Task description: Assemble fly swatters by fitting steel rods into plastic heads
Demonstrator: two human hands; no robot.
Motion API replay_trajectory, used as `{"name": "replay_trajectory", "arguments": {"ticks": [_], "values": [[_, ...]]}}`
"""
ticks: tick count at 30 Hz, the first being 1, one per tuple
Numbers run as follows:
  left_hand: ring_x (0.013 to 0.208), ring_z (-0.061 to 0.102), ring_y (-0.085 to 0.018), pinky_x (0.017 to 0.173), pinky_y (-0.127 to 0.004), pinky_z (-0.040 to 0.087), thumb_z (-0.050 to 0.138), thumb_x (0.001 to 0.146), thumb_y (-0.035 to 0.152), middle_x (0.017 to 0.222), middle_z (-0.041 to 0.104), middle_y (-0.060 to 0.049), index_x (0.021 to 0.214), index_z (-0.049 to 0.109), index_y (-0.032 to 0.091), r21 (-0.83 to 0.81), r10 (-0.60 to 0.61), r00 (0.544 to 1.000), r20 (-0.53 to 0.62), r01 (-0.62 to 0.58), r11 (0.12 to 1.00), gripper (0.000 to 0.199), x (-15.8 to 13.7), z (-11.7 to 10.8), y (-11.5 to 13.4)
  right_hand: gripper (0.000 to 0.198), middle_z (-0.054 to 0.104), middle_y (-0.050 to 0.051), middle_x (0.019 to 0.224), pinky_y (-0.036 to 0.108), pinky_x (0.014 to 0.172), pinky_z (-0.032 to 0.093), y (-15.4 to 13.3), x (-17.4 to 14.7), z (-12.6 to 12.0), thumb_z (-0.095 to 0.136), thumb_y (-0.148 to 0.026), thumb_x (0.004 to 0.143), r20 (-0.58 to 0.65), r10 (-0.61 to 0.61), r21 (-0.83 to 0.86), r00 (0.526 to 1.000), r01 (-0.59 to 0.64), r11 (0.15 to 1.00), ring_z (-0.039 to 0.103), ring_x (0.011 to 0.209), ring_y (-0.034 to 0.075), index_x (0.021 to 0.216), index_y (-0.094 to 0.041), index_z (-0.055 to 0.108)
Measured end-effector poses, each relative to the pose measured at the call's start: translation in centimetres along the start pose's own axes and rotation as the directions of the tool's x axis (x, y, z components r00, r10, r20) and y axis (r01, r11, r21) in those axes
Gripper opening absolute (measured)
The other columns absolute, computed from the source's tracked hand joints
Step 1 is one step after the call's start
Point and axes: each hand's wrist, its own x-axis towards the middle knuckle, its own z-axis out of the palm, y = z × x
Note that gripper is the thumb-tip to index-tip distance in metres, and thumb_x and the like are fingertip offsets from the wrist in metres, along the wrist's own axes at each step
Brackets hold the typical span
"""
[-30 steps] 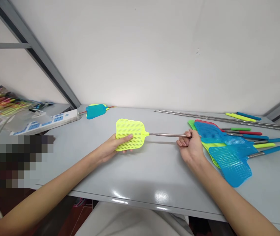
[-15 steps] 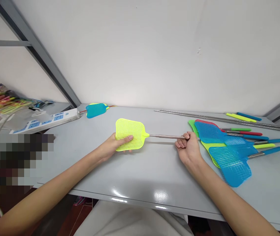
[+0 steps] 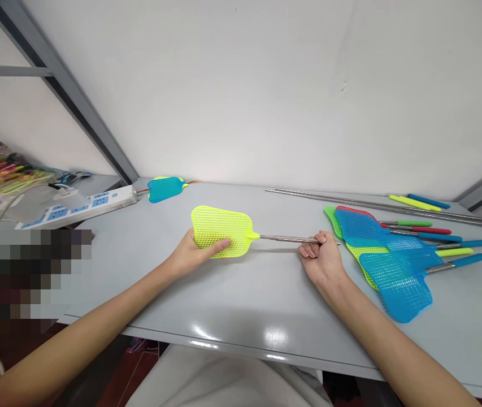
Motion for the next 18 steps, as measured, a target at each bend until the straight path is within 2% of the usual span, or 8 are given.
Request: {"name": "replay_trajectory", "arguments": {"ticks": [4, 10, 15, 18], "values": [[0.084, 0.057, -0.019, 0.072, -0.031, 0.047, 0.058, 0.067, 0.035, 0.097, 0.062, -0.006, 0.095, 0.059, 0.017, -0.059, -0.013, 0.999, 0.036, 0.015, 0.998, 0.033, 0.04, 0.09, 0.06, 0.024, 0.016, -0.007, 0.033, 0.019, 0.032, 0.019, 0.20, -0.04, -0.01, 0.035, -0.015, 0.068, 0.001, -0.031, -0.007, 1.000, 0.031, 0.999, 0.016, 0.030, 0.007, 0.051, -0.018, 0.019], [0.070, 0.058, -0.018, 0.054, -0.029, 0.050, 0.056, 0.068, 0.037, 0.087, 0.062, -0.008, 0.091, 0.057, 0.015, -0.138, -0.049, 0.995, 0.083, 0.060, 0.989, 0.031, 0.00, 0.35, 0.15, 0.025, 0.015, -0.006, 0.034, 0.019, 0.032, 0.019, 0.54, -0.38, 0.26, 0.035, -0.016, 0.070, -0.034, -0.088, 0.035, 0.996, 0.089, 0.995, 0.016, 0.031, 0.008, 0.051, -0.018, 0.019], [0.066, 0.058, -0.017, 0.050, -0.027, 0.049, 0.056, 0.069, 0.038, 0.090, 0.061, -0.008, 0.094, 0.056, 0.015, -0.156, -0.095, 0.992, 0.078, 0.107, 0.982, 0.034, -0.18, 0.58, 0.15, 0.025, 0.017, -0.007, 0.034, 0.019, 0.033, 0.019, 0.68, -0.48, 0.15, 0.034, -0.018, 0.072, -0.035, -0.130, 0.027, 0.991, 0.131, 0.991, 0.016, 0.031, 0.008, 0.051, -0.018, 0.019], [0.071, 0.057, -0.018, 0.051, -0.027, 0.049, 0.057, 0.069, 0.038, 0.095, 0.060, -0.010, 0.096, 0.056, 0.014, -0.202, -0.135, 0.988, 0.077, 0.148, 0.968, 0.036, -0.16, 0.61, 0.14, 0.025, 0.017, -0.007, 0.034, 0.019, 0.033, 0.019, 0.79, -0.44, 0.04, 0.035, -0.019, 0.071, -0.040, -0.156, 0.011, 0.987, 0.157, 0.988, 0.017, 0.031, 0.007, 0.052, -0.018, 0.019]]}}
